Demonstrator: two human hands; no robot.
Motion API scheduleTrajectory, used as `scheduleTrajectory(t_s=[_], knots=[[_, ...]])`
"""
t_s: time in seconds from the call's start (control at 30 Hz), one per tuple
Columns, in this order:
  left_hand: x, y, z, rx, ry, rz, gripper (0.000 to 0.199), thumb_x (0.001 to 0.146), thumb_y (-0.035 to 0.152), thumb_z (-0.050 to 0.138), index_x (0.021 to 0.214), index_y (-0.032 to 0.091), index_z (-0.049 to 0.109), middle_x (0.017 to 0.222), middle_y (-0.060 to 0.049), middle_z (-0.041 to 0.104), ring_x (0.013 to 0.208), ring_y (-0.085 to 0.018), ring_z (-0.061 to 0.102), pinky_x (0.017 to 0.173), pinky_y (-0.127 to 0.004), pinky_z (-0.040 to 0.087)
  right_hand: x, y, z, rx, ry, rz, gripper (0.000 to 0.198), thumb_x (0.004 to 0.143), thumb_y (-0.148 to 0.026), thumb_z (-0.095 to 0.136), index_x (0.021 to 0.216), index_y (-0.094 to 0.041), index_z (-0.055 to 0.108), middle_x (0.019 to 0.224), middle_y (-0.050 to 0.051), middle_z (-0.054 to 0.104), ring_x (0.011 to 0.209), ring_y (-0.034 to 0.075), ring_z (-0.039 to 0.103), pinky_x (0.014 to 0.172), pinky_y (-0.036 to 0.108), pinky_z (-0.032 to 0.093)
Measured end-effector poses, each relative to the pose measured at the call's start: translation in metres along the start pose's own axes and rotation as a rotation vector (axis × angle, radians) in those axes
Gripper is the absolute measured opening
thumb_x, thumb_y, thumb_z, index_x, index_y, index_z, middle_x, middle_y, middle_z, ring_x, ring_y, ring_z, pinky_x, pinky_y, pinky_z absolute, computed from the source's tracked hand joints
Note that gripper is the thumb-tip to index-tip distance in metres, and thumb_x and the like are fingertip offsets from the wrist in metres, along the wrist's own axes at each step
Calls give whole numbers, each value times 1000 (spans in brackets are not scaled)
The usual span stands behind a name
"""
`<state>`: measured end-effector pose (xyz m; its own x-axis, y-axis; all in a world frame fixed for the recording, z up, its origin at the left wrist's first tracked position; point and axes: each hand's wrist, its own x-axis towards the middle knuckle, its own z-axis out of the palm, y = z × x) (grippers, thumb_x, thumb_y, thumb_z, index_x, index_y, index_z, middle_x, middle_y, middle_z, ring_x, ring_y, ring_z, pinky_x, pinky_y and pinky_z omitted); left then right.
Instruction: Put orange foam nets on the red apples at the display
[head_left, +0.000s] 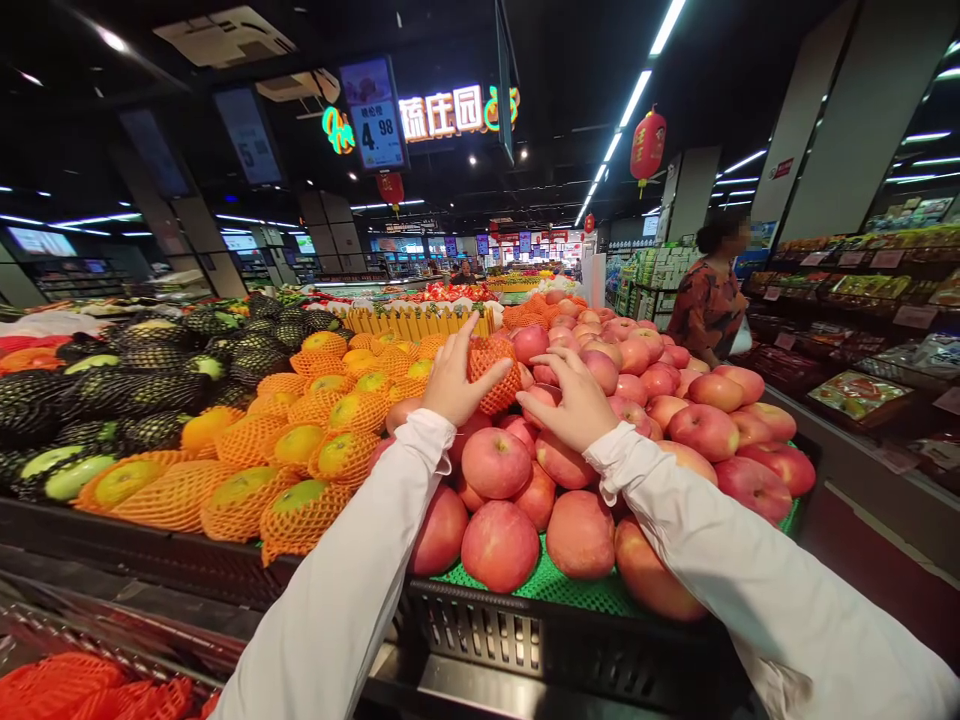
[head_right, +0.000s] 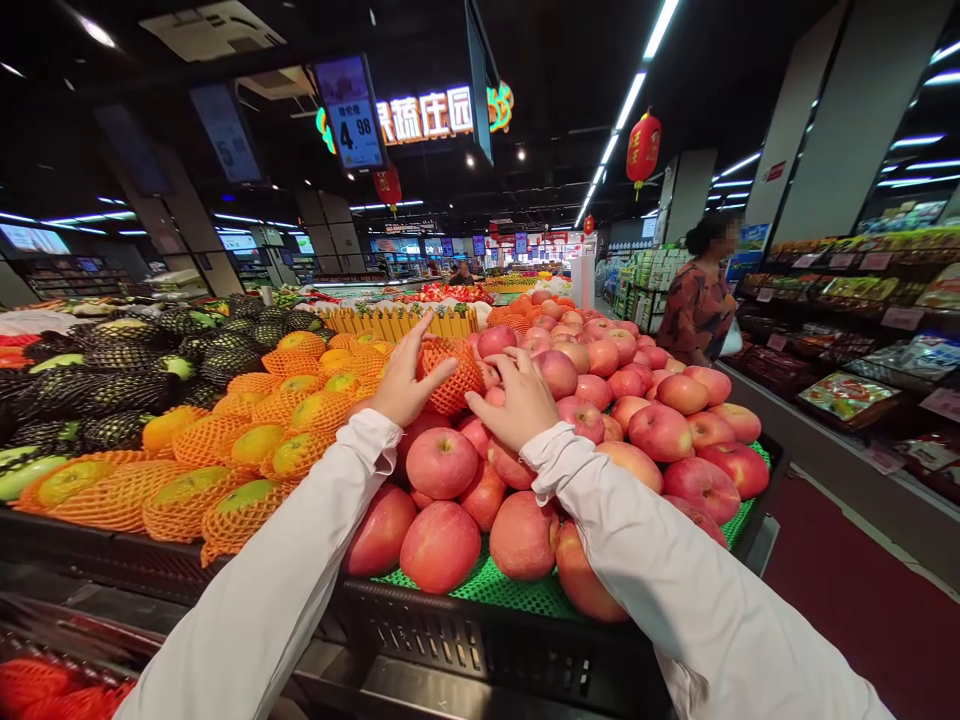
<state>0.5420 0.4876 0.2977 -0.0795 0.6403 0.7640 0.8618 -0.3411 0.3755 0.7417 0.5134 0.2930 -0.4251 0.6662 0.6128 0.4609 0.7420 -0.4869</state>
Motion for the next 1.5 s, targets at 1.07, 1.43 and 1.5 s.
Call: scheduleTrajectory(t_s=[1.07,1.43,1.5], knots=[[0,-18,-6,252,392,-362,117,59,27,77,155,23,11,139,-15,41,132,-36,43,115,-53,34,-6,-9,-5,-331,-421,101,64,84,-46,58,142,-24,44,135,7,40,128,22,40,116,42,34],[0,-19,0,173,185,-359,102,54,32,87,138,17,32,138,-16,40,133,-32,44,114,-46,38,-4,-6,-4,-293,-388,79,70,83,-45,60,145,-19,42,136,10,42,127,21,41,117,40,34],[-1,-18,-1,201,30,-429,91,56,37,86,132,16,41,127,-14,50,123,-30,52,109,-45,42,-4,-7,-5,-298,-391,83,70,83,-44,60,145,-19,42,136,9,42,128,21,41,117,40,34]])
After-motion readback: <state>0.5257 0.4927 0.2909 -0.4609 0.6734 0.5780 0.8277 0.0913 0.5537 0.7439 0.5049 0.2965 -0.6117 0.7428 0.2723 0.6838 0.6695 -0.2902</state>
